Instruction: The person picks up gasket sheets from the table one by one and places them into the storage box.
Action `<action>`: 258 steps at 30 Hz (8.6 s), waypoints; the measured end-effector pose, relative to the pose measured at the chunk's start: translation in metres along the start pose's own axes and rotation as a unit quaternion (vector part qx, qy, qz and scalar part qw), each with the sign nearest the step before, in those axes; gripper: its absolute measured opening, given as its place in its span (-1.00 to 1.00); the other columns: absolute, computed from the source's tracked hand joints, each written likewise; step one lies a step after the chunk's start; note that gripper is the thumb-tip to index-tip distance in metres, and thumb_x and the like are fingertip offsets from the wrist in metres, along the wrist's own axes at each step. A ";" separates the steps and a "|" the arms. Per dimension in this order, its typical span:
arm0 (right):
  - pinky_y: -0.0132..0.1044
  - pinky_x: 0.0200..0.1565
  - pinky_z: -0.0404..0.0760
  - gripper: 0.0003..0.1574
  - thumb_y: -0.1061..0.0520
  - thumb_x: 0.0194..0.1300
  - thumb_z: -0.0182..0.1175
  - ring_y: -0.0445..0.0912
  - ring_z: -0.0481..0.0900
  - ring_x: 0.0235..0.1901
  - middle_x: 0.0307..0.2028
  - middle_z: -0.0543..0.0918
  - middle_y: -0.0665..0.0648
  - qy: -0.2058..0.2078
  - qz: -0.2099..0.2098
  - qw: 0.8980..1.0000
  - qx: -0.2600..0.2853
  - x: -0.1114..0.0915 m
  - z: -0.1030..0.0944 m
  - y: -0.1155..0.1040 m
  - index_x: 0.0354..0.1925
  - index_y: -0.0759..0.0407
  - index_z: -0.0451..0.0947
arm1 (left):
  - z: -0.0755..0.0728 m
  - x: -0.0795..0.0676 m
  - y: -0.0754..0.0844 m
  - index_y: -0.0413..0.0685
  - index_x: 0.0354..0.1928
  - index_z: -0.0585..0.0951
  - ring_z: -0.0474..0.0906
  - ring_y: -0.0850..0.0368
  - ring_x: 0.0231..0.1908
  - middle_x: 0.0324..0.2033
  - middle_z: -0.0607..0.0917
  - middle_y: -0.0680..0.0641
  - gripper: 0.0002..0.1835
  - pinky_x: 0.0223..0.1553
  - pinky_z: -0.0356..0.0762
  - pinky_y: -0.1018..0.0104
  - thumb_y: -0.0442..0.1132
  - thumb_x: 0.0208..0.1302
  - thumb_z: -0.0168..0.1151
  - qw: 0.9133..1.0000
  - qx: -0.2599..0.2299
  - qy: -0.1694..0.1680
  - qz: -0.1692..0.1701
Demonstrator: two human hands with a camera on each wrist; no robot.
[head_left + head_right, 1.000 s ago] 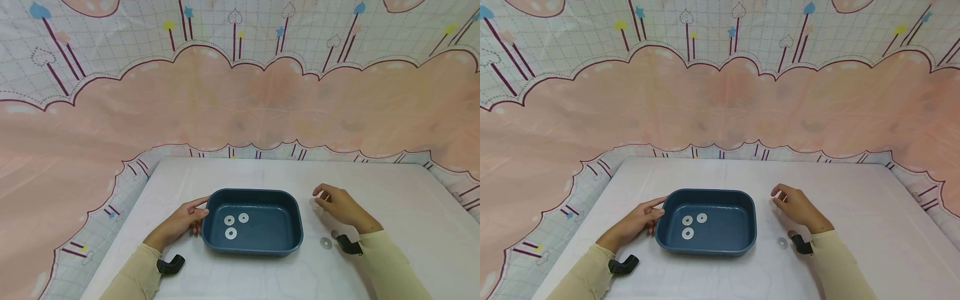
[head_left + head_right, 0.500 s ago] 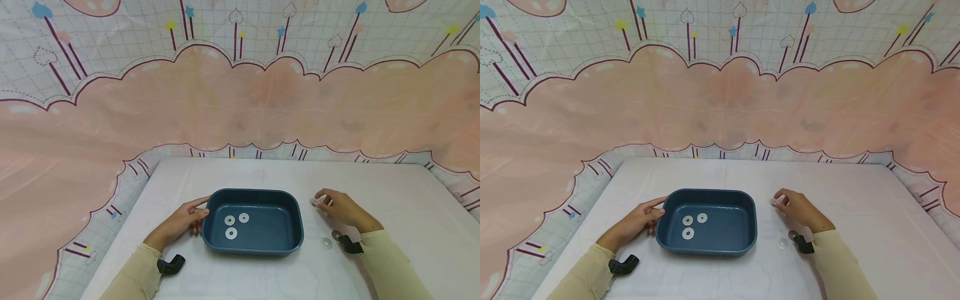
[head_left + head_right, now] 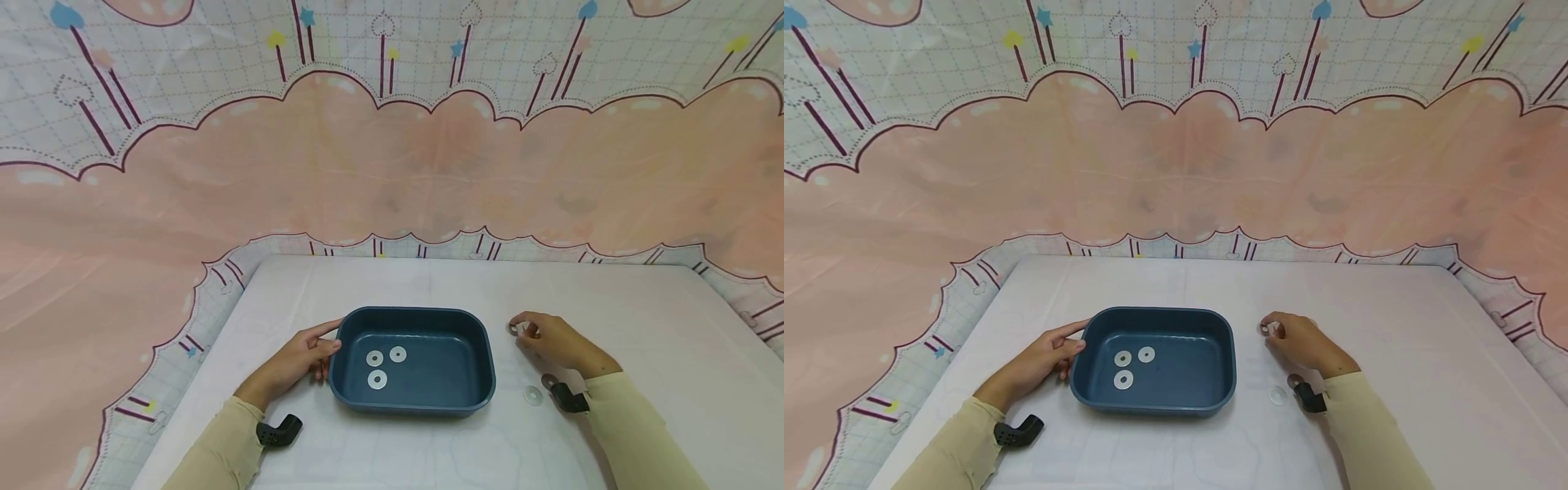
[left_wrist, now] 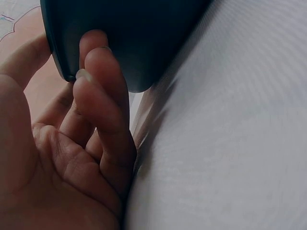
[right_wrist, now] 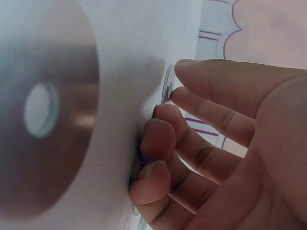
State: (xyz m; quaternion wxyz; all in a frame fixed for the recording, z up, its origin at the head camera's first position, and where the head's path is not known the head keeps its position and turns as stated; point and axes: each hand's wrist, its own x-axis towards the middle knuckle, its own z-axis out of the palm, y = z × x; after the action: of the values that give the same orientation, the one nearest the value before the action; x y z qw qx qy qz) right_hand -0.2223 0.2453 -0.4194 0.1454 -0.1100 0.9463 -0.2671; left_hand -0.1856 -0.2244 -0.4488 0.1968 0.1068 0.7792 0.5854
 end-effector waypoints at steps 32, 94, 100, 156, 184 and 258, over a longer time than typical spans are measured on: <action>-0.27 -0.32 0.49 -0.68 0.17 0.34 0.26 -0.06 0.48 -0.34 -0.35 0.53 0.13 0.010 0.027 1.000 -0.009 0.002 0.003 -0.001 0.03 0.19 0.51 | 0.000 0.000 0.004 0.04 0.53 0.22 0.54 0.15 -0.55 -0.59 0.58 -0.01 -0.33 -0.45 0.57 0.31 -0.02 0.47 0.14 1.000 0.002 0.004 -0.007; -0.40 -0.27 0.59 -0.62 0.31 0.27 0.32 -0.18 0.55 -0.36 -0.36 0.65 0.00 0.081 -0.165 0.981 0.060 -0.049 -0.002 -0.079 0.00 0.05 0.48 | -0.003 -0.005 -0.001 0.09 0.52 0.25 0.55 0.11 -0.54 -0.57 0.61 -0.03 -0.35 -0.44 0.59 0.28 -0.01 0.47 0.13 1.000 0.008 0.007 -0.011; -0.39 -0.26 0.59 -0.63 0.29 0.28 0.32 -0.24 0.53 -0.36 -0.35 0.61 -0.04 0.055 -0.202 0.975 0.078 -0.047 0.009 -0.101 0.00 0.05 0.47 | -0.005 0.000 0.000 0.11 0.52 0.26 0.55 0.10 -0.53 -0.57 0.61 -0.04 -0.35 -0.43 0.59 0.27 0.01 0.46 0.15 1.000 0.007 0.005 -0.009; -0.43 -0.44 0.44 -0.70 0.32 0.24 0.34 -0.28 0.40 -0.55 -0.54 0.52 -0.05 -0.019 -0.211 0.976 0.045 0.006 0.103 -0.160 -0.07 0.18 0.53 | -0.002 0.003 0.004 0.00 0.53 0.23 0.53 0.14 -0.56 -0.58 0.60 -0.01 -0.35 -0.47 0.56 0.31 -0.05 0.48 0.13 1.000 0.009 0.003 -0.004; -0.43 -0.43 0.51 -0.76 0.12 0.33 0.32 -0.31 0.43 -0.50 -0.50 0.51 -0.14 0.058 -0.201 0.977 0.046 -0.031 0.048 -0.141 -0.04 0.11 0.60 | -0.001 0.000 0.001 -0.08 0.53 0.21 0.53 0.15 -0.56 -0.59 0.60 0.00 -0.32 -0.47 0.55 0.31 -0.06 0.47 0.15 1.000 -0.007 0.000 0.001; -0.21 -0.36 0.45 -0.64 0.13 0.33 0.24 0.02 0.48 -0.33 -0.33 0.52 0.20 0.073 0.102 0.992 0.009 -0.025 -0.013 0.025 0.01 0.30 0.46 | 0.000 0.002 0.001 -0.01 0.53 0.22 0.55 0.15 -0.54 -0.57 0.61 0.02 -0.33 -0.46 0.58 0.29 -0.03 0.48 0.12 1.000 0.005 0.002 -0.004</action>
State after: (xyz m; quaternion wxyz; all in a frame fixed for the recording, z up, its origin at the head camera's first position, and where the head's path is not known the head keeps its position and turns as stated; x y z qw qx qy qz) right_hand -0.2065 0.2788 -0.4170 0.1037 0.0081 0.9581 -0.2670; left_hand -0.1872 -0.2234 -0.4480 0.1972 0.1033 0.7830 0.5808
